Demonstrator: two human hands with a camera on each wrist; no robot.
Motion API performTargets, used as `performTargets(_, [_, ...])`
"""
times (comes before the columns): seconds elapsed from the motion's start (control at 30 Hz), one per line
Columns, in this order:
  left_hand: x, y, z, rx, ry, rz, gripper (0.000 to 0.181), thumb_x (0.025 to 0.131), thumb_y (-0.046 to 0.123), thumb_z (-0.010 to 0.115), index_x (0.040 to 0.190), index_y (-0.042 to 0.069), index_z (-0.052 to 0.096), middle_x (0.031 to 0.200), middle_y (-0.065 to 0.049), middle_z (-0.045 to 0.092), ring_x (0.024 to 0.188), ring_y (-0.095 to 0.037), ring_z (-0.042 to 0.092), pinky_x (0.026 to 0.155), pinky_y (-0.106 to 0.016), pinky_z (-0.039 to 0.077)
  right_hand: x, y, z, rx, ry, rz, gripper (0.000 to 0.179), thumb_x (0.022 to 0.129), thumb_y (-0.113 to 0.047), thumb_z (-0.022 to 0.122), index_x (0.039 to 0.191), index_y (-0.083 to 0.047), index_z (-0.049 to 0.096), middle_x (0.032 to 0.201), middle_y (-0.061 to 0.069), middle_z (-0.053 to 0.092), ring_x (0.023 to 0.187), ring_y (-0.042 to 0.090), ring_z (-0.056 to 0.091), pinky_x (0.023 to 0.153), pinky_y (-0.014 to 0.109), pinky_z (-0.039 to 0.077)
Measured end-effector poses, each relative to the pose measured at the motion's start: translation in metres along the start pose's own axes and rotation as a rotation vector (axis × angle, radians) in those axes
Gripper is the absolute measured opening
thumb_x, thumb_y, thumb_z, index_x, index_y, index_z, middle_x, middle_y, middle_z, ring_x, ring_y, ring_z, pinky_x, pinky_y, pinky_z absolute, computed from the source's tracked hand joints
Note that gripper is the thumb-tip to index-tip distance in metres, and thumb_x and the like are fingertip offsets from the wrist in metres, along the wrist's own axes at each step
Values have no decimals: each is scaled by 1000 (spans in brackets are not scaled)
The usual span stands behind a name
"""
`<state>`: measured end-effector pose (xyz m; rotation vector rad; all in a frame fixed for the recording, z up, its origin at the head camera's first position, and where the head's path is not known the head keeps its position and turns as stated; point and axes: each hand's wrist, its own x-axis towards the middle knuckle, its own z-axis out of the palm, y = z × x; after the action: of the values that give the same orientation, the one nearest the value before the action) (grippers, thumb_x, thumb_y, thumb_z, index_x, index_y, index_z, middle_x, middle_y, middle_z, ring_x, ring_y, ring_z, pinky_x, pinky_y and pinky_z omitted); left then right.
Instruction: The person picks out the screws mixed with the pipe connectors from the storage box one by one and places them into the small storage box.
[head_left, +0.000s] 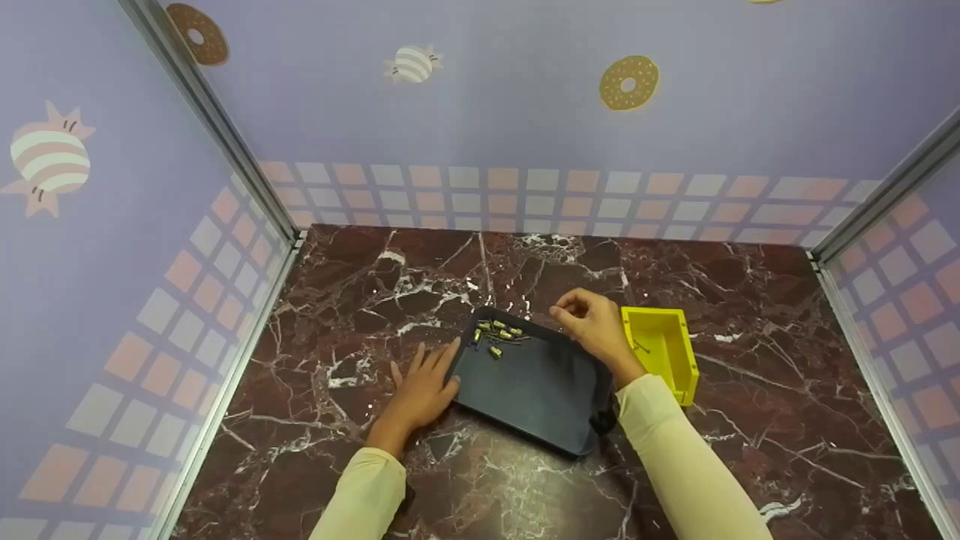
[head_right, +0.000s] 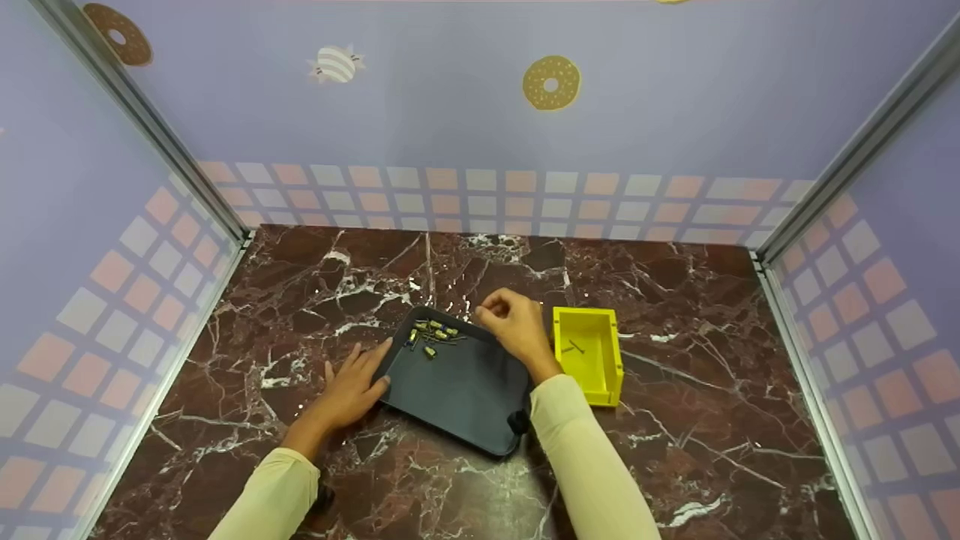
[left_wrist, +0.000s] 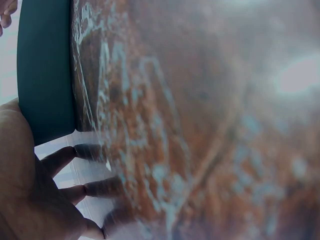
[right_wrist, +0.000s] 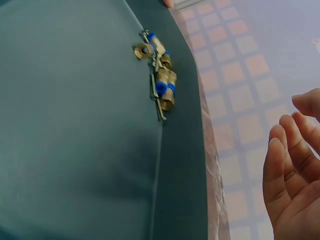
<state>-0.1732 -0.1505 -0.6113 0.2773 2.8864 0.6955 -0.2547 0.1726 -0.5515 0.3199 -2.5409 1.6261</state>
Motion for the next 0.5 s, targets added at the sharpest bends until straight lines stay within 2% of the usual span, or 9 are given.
performTargets(0.2, [-1, 0, -1, 0, 10, -2, 66, 105, 42, 47, 164, 36, 19, 166, 2, 35, 159, -40, 12, 113, -82, -2, 4, -1, 18, -18, -65, -7, 7, 90, -20, 79, 89, -15, 74, 72, 3, 70, 55, 18, 62, 49, 30, 54])
performTargets(0.5, [-1, -1, 1, -1, 22, -1, 65, 104, 42, 47, 164, 37, 21, 166, 5, 36, 158, -39, 14, 113, -83, 1, 4, 2, 37, -36, -117, 1, 7, 91, -21, 78, 89, -15, 74, 71, 2, 69, 55, 17, 63, 50, 30, 55])
